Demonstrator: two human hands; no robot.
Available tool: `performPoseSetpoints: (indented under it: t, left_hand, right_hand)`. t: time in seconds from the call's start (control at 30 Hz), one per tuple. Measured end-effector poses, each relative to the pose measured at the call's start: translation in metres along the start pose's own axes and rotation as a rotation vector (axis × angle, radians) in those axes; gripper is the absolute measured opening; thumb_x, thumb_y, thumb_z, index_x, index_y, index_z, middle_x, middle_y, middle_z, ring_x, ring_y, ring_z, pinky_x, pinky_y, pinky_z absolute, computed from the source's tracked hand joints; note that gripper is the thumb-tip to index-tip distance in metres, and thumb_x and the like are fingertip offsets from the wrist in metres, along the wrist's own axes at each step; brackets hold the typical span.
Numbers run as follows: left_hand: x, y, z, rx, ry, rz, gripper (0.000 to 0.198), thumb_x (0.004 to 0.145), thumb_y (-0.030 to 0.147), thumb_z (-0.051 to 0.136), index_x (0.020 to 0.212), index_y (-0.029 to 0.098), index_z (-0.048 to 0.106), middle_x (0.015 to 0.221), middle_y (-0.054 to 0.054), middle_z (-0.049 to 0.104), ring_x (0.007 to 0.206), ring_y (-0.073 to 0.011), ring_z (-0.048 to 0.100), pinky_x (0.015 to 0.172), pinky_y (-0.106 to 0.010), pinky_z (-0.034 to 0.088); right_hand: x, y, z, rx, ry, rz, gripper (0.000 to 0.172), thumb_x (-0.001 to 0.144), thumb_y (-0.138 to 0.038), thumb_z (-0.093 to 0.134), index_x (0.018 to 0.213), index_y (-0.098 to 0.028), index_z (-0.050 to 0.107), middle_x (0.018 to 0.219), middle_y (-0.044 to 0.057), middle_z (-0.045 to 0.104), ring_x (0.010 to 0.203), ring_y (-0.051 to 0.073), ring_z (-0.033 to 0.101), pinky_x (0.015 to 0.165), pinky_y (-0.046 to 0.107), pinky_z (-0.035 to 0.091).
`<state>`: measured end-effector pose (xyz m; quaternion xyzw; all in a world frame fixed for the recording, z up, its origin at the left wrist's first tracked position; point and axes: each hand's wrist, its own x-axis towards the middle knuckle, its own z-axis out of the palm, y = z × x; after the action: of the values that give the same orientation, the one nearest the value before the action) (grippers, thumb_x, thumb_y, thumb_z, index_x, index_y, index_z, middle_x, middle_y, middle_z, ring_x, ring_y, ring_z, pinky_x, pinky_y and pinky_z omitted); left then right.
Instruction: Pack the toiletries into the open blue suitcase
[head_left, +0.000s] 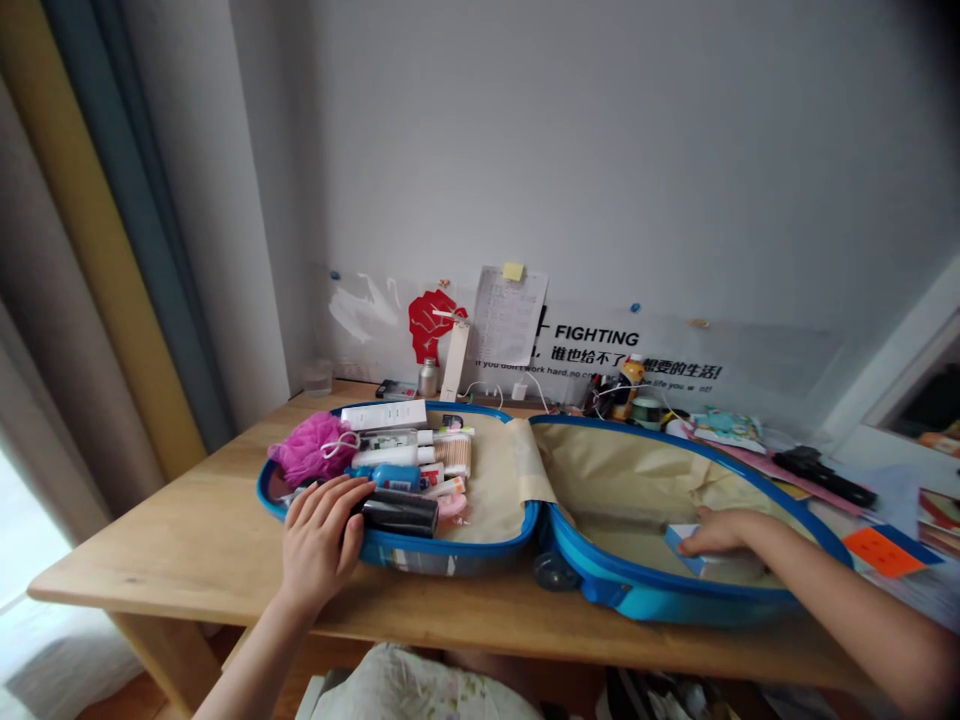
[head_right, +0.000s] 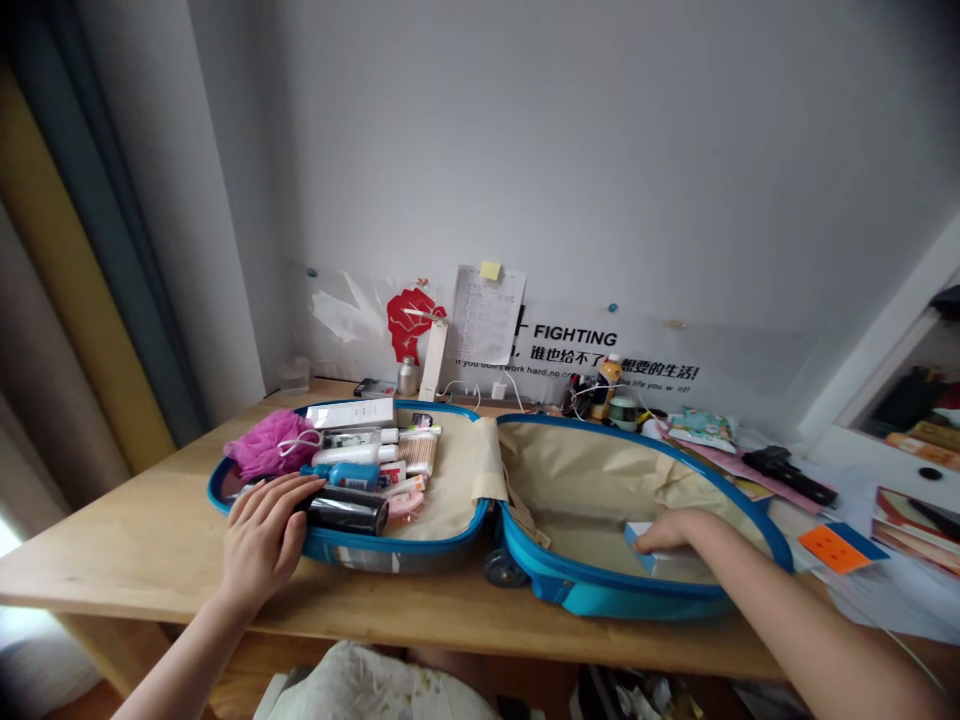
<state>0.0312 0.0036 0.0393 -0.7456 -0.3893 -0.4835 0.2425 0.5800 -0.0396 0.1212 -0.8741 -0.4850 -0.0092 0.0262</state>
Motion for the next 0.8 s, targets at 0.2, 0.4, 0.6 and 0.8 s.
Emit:
performPoseSetpoints:
  t: [0.2, 0.4, 0.6, 0.8]
  left_hand:
    - [0.000, 0.001, 0.000, -0.004, -0.010, -0.016, 0.032, 0.099, 0.026, 0.040, 0.114, 0.022, 0.067, 0.111, -0.007, 0.075, 0.107, -0.0241, 0.066, 0.101, -0.039, 0.037]
    - [0.000, 0.001, 0.000, -0.010, -0.011, -0.029, 0.032, 0.099, 0.026, 0.040, 0.115, 0.021, 0.068, 0.112, -0.007, 0.075, 0.108, -0.0239, 0.065, 0.102, -0.039, 0.036]
    - [0.001, 0.002, -0.001, -0.014, 0.000, -0.024, 0.033, 0.099, 0.026, 0.040, 0.114, 0.022, 0.068, 0.110, -0.006, 0.075, 0.106, -0.0234, 0.066, 0.101, -0.038, 0.037]
    - [0.000, 0.002, 0.000, -0.014, -0.016, -0.040, 0.033, 0.100, 0.026, 0.039, 0.114, 0.022, 0.069, 0.112, -0.006, 0.075, 0.107, -0.0232, 0.065, 0.102, -0.038, 0.037]
  right_hand:
    - [-0.016, -0.015, -0.031, -0.082, -0.231, -0.084, 0.044, 0.069, -0.024, 0.070, 0.113, -0.021, 0.074, 0.103, 0.019, 0.075, 0.092, 0.028, 0.074, 0.079, 0.034, 0.055]
    - [-0.022, -0.074, -0.084, -0.152, -0.058, -0.334, 0.083, 0.074, -0.040, 0.065, 0.148, -0.007, 0.046, 0.137, 0.030, 0.056, 0.126, 0.039, 0.057, 0.103, 0.041, 0.045]
    - [-0.036, -0.178, -0.094, -0.158, 0.042, -0.719, 0.101, 0.075, -0.057, 0.061, 0.157, -0.009, 0.026, 0.154, 0.023, 0.039, 0.141, 0.038, 0.040, 0.115, 0.044, 0.034]
    - [-0.041, -0.269, -0.065, -0.208, 0.013, -1.041, 0.107, 0.064, -0.055, 0.074, 0.153, -0.012, 0.033, 0.149, 0.019, 0.045, 0.135, 0.035, 0.045, 0.112, 0.043, 0.039]
